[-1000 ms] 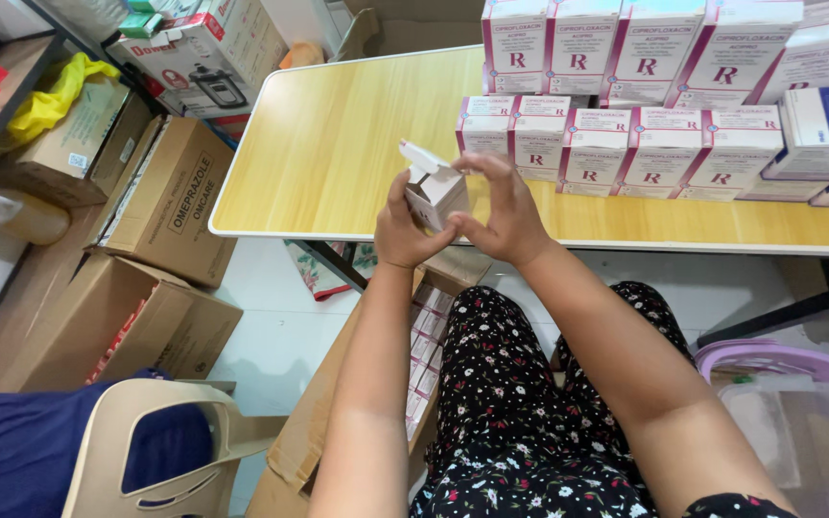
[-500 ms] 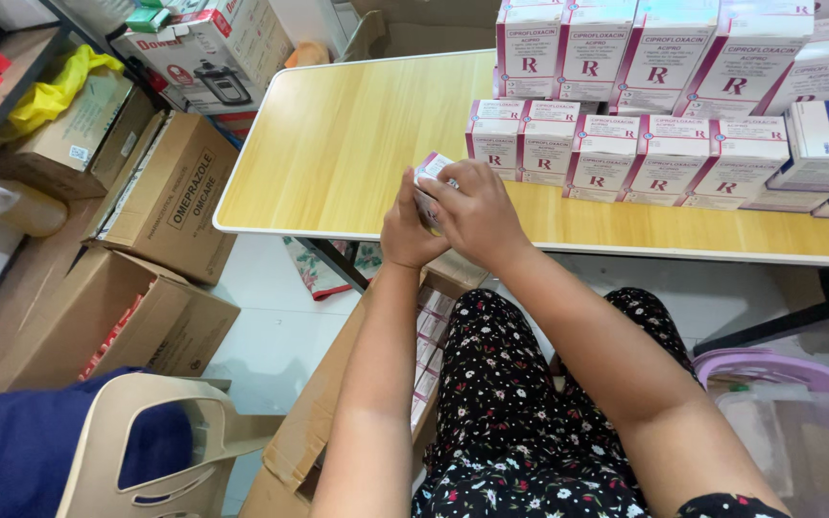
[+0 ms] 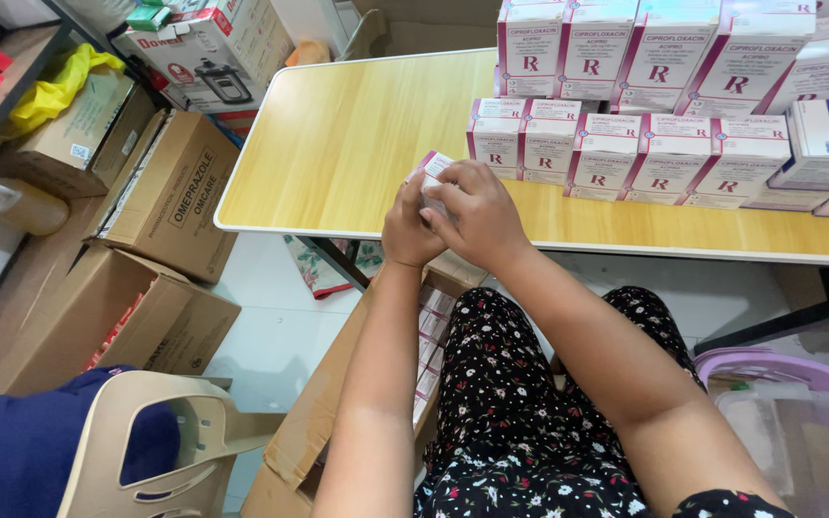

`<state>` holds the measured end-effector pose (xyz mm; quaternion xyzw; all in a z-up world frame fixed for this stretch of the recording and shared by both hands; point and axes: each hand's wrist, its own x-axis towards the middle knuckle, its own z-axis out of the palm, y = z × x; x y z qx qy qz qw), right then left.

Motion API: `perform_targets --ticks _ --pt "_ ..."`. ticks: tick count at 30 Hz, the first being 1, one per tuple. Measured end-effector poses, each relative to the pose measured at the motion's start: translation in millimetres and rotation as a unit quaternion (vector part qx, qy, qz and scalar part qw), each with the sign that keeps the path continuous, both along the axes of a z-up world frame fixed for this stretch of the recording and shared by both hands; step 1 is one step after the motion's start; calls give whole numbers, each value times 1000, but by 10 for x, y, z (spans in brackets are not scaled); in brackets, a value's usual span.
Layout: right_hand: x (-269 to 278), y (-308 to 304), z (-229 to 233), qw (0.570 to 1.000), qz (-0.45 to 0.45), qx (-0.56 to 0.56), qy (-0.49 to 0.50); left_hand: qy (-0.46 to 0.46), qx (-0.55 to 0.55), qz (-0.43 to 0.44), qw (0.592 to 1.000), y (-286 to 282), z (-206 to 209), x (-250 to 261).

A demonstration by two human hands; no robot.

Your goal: The person sits on the floor and repeatedly takes small white boxes from a large cardboard carton. They open each box to reveal a blister pack, then place the box on a nearby table, stacking them in rows.

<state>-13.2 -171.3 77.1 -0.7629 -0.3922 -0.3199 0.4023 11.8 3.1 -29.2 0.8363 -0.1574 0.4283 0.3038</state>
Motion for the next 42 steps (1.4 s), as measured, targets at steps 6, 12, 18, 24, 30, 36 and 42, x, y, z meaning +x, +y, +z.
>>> perform_targets --ticks 6,12,18,24,30,36,42 --pt "-95 -243 -142 996 -32 -26 -77 53 -86 146 984 -114 165 -98" --pt "80 -723 -402 992 -72 -20 102 53 -112 193 973 69 518 268" --pt "101 -720 -448 988 -55 -103 98 147 -96 145 974 165 654 1009" --pt "110 -670 -366 984 -74 -142 82 221 -173 -4 960 368 767 1587" --pt "147 -677 -397 979 -88 -162 83 60 -249 -280 925 -27 1220 2212" --pt "175 -708 -439 982 -87 -155 55 298 -308 -516 742 -698 1673 2671" --pt "173 -715 -421 982 -92 -153 59 474 -309 -570 596 -833 1779 2691"
